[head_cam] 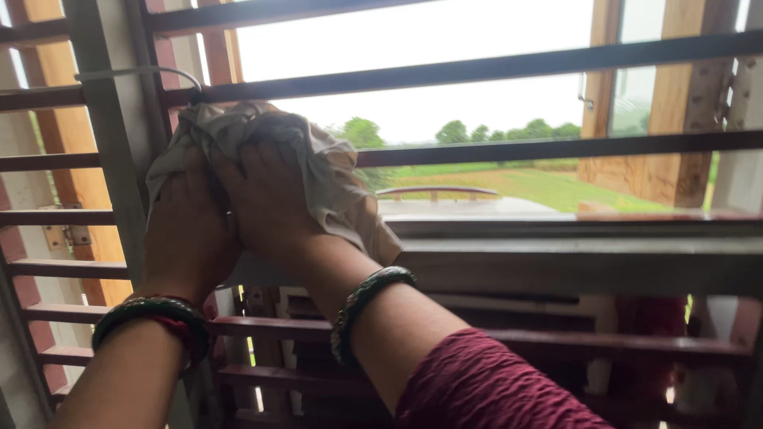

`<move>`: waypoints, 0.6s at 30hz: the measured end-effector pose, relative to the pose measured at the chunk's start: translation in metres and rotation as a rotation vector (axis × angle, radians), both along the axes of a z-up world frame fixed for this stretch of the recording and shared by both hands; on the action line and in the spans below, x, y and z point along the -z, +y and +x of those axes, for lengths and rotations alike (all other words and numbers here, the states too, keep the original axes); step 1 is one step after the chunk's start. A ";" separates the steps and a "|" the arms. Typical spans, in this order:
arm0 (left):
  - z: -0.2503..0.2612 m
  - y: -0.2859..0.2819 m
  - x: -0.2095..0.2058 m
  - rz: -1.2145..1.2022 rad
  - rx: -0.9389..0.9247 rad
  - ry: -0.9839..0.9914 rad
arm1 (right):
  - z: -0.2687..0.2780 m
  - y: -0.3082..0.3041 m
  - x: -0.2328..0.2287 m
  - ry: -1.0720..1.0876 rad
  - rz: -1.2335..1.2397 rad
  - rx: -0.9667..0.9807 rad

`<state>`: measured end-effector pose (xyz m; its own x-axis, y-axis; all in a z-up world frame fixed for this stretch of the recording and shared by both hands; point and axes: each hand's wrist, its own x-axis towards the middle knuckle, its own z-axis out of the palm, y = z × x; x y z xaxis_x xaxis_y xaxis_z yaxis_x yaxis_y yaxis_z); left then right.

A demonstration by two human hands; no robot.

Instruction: The person wrings out a cloth in a bucket of water and wipes the windowsill and the vertical frames of a window.

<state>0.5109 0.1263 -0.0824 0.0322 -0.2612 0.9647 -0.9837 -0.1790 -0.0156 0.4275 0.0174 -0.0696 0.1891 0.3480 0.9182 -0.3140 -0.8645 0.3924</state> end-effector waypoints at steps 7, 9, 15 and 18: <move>0.013 0.016 0.007 -0.102 0.095 -0.212 | -0.030 0.023 -0.007 0.145 0.016 0.035; 0.019 0.019 0.000 -0.092 0.061 -0.244 | -0.037 0.033 -0.013 0.146 -0.022 0.069; 0.018 0.022 -0.004 -0.100 0.074 -0.174 | -0.041 0.056 -0.009 0.173 0.068 0.179; 0.011 0.027 -0.007 -0.114 0.099 -0.151 | -0.043 0.059 -0.006 0.187 0.099 0.194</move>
